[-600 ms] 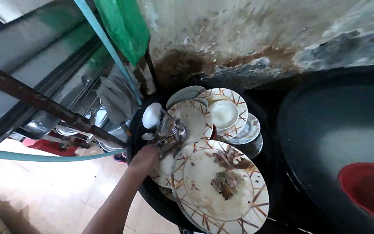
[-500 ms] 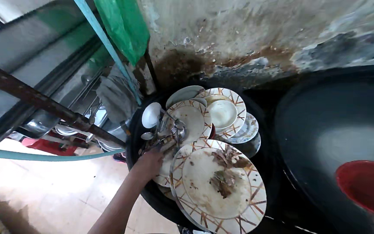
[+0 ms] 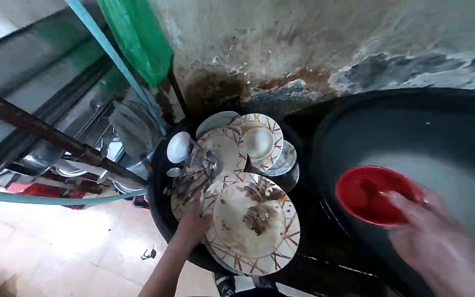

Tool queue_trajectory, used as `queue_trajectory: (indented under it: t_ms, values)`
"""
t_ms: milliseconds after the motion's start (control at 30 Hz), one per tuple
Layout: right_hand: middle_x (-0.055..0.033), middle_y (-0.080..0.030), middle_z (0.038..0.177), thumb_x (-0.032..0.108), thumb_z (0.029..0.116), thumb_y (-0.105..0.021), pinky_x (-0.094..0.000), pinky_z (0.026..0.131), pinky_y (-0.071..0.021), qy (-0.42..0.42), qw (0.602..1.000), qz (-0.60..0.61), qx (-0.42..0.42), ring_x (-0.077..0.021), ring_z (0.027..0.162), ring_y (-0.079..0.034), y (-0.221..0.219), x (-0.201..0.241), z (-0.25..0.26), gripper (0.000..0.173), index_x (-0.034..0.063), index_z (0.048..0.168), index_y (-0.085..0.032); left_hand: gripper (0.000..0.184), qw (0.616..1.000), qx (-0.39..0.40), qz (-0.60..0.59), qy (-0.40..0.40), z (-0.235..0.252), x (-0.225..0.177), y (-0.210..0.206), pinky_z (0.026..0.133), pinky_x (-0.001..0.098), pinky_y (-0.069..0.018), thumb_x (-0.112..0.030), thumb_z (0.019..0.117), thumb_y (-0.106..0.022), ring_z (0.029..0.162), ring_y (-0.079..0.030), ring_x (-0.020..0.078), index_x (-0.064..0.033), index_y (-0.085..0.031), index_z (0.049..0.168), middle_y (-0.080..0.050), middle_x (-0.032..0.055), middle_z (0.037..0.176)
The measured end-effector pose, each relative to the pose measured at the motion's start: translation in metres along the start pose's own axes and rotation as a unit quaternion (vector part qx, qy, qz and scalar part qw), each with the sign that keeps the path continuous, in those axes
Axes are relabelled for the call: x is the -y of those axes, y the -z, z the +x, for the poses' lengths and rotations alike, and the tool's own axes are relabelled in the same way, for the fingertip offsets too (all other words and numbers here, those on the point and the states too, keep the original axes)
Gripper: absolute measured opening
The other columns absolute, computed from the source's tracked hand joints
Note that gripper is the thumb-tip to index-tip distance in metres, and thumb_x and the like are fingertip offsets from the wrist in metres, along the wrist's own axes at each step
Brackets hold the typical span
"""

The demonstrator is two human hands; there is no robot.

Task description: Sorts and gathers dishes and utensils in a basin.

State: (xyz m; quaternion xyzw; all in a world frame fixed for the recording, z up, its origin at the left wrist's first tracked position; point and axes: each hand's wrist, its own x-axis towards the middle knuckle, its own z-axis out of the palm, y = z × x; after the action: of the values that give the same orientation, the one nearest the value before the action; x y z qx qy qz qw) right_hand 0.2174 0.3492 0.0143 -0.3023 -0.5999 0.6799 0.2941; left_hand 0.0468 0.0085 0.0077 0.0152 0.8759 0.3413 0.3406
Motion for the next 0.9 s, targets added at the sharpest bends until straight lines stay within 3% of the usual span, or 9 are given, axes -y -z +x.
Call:
queue_trajectory:
  t_ms: [100,233,333,433,533,667,733,833,900]
  values:
    - [-0.0049,-0.062,0.129,0.025,0.0976,-0.056,-0.0327,0.093,-0.0552,0.034,0.982,-0.166,0.081,-0.0088,0.111,-0.063,-0.032,0.006,0.019,0.048,0.0093,0.143,-0.052,0.071,1.0,-0.021,0.019,-0.004,-0.009,0.002,-0.003,0.112,0.0459,-0.0451,-0.014,0.0994,-0.063,0.138,-0.051,0.0327,-0.0062,-0.028,0.161,-0.043,0.0226,0.156]
    - [-0.02,-0.051,0.144,0.025,0.0982,-0.061,-0.0588,0.104,-0.0466,0.038,0.957,-0.235,0.166,-0.0338,0.131,-0.053,-0.086,0.0,0.053,0.051,0.0102,0.147,-0.051,0.068,0.997,-0.041,0.057,-0.024,-0.027,0.005,-0.014,0.119,0.0431,-0.0373,-0.01,0.0979,-0.061,0.149,-0.037,0.0323,-0.0023,-0.033,0.159,-0.027,0.0214,0.165]
    - [-0.0197,-0.049,0.149,0.021,0.102,-0.06,-0.0556,0.1,-0.0512,0.0,0.945,-0.25,0.209,-0.0332,0.126,-0.059,-0.118,-0.002,0.059,0.055,0.0118,0.153,-0.043,0.066,0.999,-0.048,0.012,-0.02,-0.039,0.01,-0.016,0.118,0.0396,-0.0383,-0.006,0.0985,-0.059,0.148,-0.039,0.0303,-0.0002,-0.032,0.158,-0.029,0.0218,0.165]
    - [-0.0234,-0.033,0.162,0.012,0.1028,-0.058,-0.0628,0.108,-0.0417,0.047,0.894,-0.363,0.259,-0.0424,0.139,-0.047,-0.116,-0.003,0.049,0.055,0.0065,0.155,-0.041,0.062,0.998,-0.05,-0.023,-0.016,-0.051,0.015,-0.013,0.117,0.0372,-0.0397,0.001,0.0983,-0.053,0.147,-0.041,0.0279,-0.0012,-0.035,0.157,-0.032,0.0205,0.163]
    - [-0.0263,-0.05,0.149,0.008,0.1052,-0.052,-0.0574,0.1,-0.0504,-0.022,0.861,-0.414,0.295,-0.0396,0.123,-0.061,-0.099,-0.009,0.025,0.052,0.0069,0.156,-0.04,0.059,0.995,-0.058,-0.073,-0.024,-0.058,0.026,-0.015,0.115,0.0359,-0.0414,0.003,0.0983,-0.052,0.145,-0.043,0.0261,-0.0011,-0.039,0.155,-0.035,0.0199,0.162]
    - [-0.0179,-0.058,0.141,0.009,0.1035,-0.051,-0.0411,0.075,-0.0598,-0.13,0.902,-0.309,0.272,-0.0249,0.098,-0.07,-0.086,-0.02,0.01,0.048,0.0078,0.151,-0.047,0.057,0.992,-0.062,-0.104,-0.032,-0.058,0.032,-0.017,0.112,0.0356,-0.045,0.003,0.0984,-0.052,0.14,-0.048,0.0253,-0.0031,-0.042,0.155,-0.037,0.0189,0.16]
    - [-0.0157,-0.058,0.136,0.008,0.1015,-0.051,-0.0369,0.072,-0.0602,-0.169,0.923,-0.24,0.249,-0.0212,0.098,-0.069,-0.085,-0.017,0.01,0.05,0.0066,0.151,-0.045,0.058,0.992,-0.057,-0.106,-0.032,-0.057,0.032,-0.017,0.109,0.0366,-0.047,0.004,0.0977,-0.052,0.137,-0.051,0.0257,-0.0037,-0.041,0.155,-0.037,0.019,0.16]
    - [-0.0183,-0.047,0.153,0.013,0.1012,-0.055,-0.0451,0.089,-0.0582,-0.165,0.916,-0.26,0.259,-0.0279,0.119,-0.064,-0.076,-0.023,0.011,0.053,0.0073,0.153,-0.043,0.061,0.991,-0.053,-0.121,-0.03,-0.054,0.032,-0.018,0.105,0.0352,-0.0502,0.003,0.0969,-0.054,0.131,-0.055,0.0236,-0.0065,-0.041,0.156,-0.037,0.018,0.16]
    - [-0.0189,-0.047,0.152,0.011,0.1002,-0.053,-0.0444,0.088,-0.0586,-0.176,0.906,-0.267,0.277,-0.0276,0.12,-0.063,-0.073,-0.024,0.003,0.054,0.005,0.153,-0.041,0.064,0.99,-0.051,-0.126,-0.029,-0.052,0.032,-0.018,0.104,0.0357,-0.0509,0.004,0.096,-0.055,0.13,-0.056,0.024,-0.007,-0.039,0.157,-0.037,0.0186,0.16]
